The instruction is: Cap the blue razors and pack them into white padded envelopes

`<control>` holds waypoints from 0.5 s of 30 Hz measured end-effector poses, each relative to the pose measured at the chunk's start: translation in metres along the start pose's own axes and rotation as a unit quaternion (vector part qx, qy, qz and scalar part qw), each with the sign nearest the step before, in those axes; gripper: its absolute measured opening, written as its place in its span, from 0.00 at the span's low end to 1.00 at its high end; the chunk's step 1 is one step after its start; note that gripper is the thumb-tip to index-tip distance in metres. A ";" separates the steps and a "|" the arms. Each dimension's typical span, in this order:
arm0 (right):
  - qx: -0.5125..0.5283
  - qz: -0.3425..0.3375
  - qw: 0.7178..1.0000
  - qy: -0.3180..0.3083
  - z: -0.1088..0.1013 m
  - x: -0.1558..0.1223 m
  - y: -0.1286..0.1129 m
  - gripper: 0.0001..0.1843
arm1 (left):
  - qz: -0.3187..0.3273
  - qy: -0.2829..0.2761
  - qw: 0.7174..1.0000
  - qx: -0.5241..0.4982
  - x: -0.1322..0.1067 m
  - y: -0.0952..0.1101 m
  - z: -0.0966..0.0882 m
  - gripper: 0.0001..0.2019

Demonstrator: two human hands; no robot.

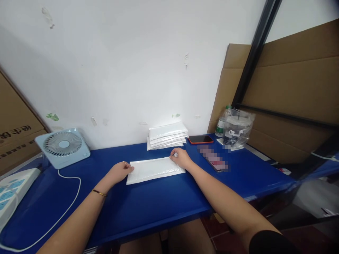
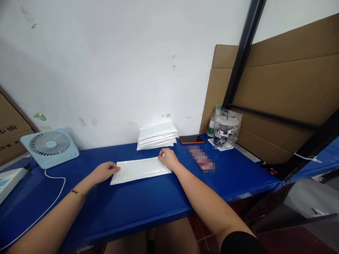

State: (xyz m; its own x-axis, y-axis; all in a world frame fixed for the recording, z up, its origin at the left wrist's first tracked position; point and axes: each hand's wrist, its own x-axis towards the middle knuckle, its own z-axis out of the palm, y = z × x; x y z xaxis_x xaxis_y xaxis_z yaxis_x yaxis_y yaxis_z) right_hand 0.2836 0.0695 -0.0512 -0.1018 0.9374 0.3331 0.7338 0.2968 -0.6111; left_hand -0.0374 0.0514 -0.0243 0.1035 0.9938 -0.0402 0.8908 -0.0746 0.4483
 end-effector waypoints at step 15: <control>0.041 0.009 0.998 -0.045 -0.020 0.004 0.007 0.19 | 0.046 0.112 0.968 -0.219 -0.028 0.105 -0.097 0.12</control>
State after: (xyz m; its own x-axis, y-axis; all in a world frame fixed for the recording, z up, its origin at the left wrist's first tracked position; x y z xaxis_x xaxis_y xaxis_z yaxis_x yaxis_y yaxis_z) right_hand 0.3017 0.0715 -0.0400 -0.1516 0.9544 0.2572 0.6787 0.2897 -0.6749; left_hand 0.0108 0.0235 0.1106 0.0307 0.9811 0.1911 0.6041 -0.1705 0.7785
